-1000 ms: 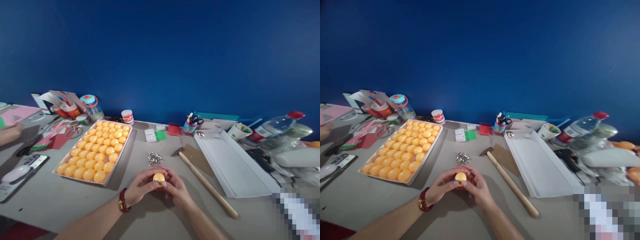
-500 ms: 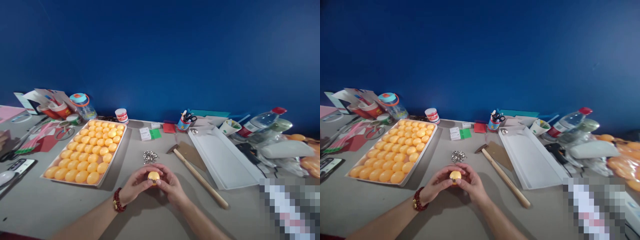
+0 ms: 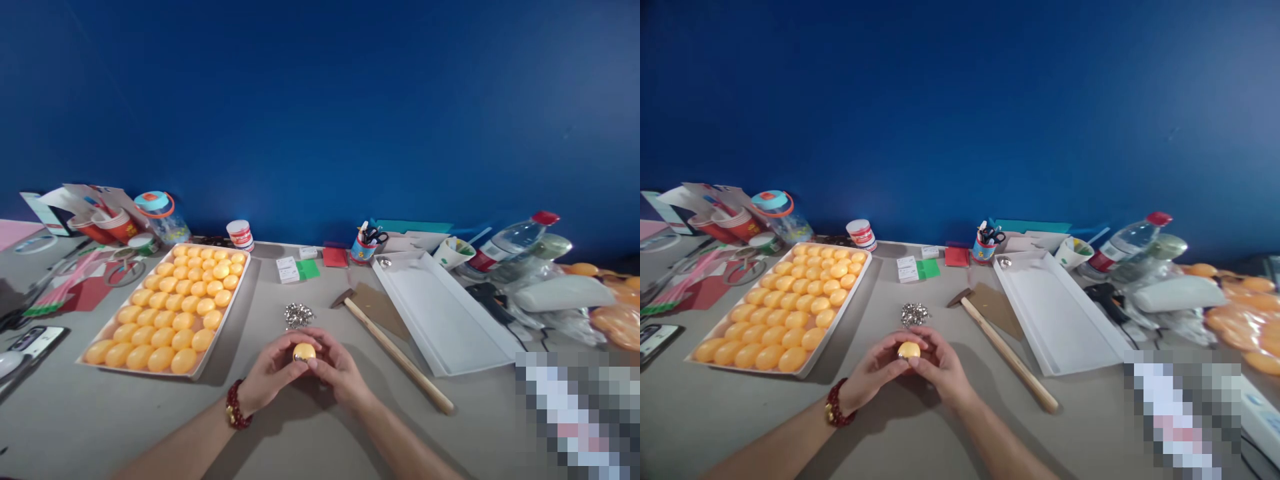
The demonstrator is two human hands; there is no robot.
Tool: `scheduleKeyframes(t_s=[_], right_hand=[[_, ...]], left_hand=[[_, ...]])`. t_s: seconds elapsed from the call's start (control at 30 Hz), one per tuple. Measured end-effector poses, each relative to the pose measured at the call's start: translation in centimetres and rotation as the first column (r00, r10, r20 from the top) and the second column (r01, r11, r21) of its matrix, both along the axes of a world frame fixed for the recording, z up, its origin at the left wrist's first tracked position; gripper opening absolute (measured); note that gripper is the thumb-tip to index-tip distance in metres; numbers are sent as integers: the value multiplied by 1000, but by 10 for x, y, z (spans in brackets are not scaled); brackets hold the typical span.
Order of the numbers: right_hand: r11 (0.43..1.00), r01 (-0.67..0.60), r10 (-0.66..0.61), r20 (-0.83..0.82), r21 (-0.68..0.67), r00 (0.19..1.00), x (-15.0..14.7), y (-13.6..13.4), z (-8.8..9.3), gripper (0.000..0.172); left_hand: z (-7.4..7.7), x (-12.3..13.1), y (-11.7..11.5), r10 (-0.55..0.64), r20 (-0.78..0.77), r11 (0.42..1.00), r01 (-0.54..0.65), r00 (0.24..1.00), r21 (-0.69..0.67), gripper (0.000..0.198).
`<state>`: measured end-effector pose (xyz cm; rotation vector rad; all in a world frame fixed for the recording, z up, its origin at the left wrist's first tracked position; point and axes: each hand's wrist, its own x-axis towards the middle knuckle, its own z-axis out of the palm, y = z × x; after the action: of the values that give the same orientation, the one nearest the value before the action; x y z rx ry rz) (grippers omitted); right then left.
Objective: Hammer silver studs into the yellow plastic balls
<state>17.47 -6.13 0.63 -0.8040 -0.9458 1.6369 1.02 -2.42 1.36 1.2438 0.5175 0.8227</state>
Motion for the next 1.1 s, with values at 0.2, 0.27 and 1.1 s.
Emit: scheduleKeyframes(t_s=[0.2,0.27,1.1], right_hand=[[964,234,-266,384,128,884,44,14,22,47],[897,386,-438,541,214,718,79,28,35,45],[922,368,-349,154,-118,924,107,58,61,35]], left_hand=[[-8,-2,5,102,33,994,-100,994,-47,42],[-9,-3,7,125,30,991,-123,992,-57,40],[-15,4,7,135,31,984,-131,990,-117,36]])
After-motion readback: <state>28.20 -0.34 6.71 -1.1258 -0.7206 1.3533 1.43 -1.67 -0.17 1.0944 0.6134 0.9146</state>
